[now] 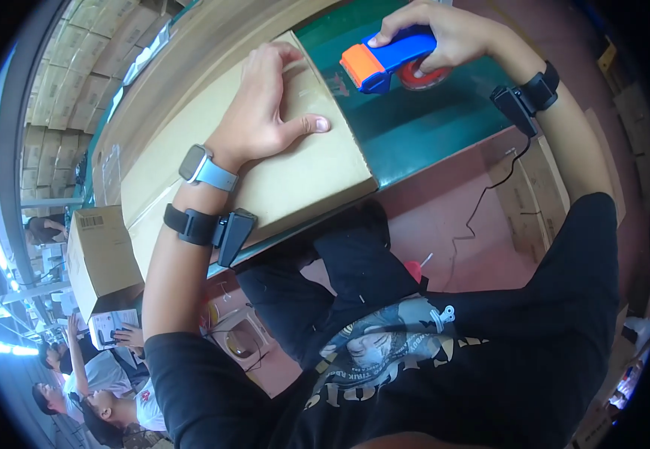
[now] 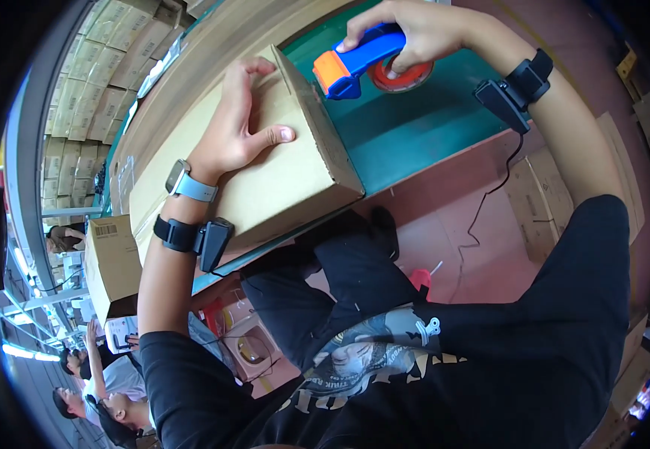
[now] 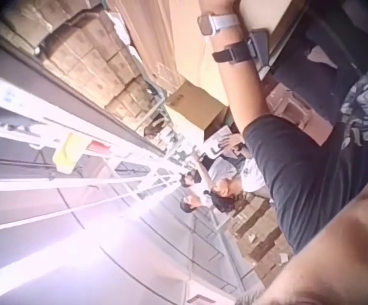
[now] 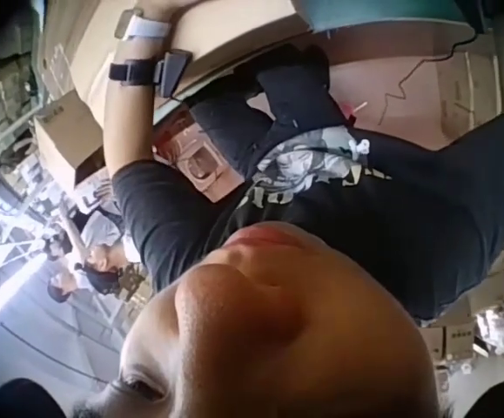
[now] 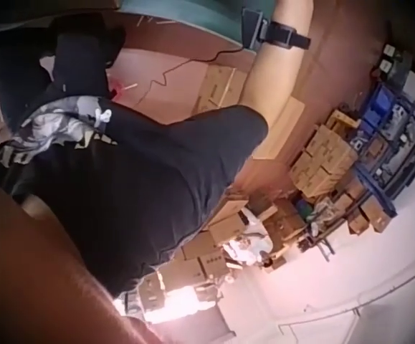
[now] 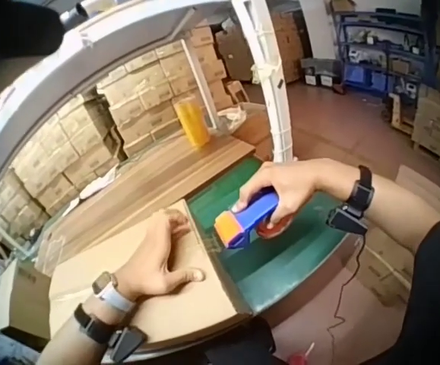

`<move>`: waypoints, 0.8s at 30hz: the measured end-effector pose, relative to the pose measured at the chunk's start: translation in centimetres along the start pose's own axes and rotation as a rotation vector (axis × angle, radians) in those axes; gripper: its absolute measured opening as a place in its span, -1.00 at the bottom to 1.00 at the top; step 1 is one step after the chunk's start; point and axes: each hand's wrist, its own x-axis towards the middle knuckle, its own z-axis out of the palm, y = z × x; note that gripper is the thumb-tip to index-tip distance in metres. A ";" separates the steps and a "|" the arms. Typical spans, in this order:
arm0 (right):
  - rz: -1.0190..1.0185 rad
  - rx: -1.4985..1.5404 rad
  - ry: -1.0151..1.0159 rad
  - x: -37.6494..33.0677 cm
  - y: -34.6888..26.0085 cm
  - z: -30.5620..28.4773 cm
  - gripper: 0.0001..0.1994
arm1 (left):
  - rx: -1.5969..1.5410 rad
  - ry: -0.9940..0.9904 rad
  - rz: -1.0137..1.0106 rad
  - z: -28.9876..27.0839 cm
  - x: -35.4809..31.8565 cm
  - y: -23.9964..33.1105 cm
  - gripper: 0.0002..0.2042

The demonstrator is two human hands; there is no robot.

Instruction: The person packs boxes by placing items into a cardboard box, folding the flaps, and sealing the top with a tape dispenser. They then rotate the box to seal the bottom flaps with tape before setting the finished box aside and repeating the process.

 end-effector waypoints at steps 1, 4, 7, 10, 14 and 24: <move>0.003 0.009 -0.009 0.1 0.1 0.2 -0.48 | -0.006 0.051 0.079 -0.1 0.3 -0.1 -0.29; -0.055 -0.076 -0.023 0.8 -0.1 0.3 -0.61 | -0.011 0.060 0.170 0.5 -0.4 0.1 -0.37; 0.007 -0.123 0.063 -0.3 1.3 2.0 -0.52 | 0.008 0.001 0.230 0.7 -0.3 0.1 -0.45; 0.039 -0.177 0.097 -0.9 1.5 2.0 -0.46 | -0.012 -0.076 0.260 0.9 -0.3 0.2 -0.56; 0.029 -0.197 0.098 -1.3 1.6 2.7 -0.42 | -0.036 -0.029 0.278 0.9 -0.2 0.2 -0.63; 0.141 -0.247 -0.167 0.8 0.2 1.6 -0.48 | -0.050 0.030 0.417 0.7 0.5 -0.2 -0.67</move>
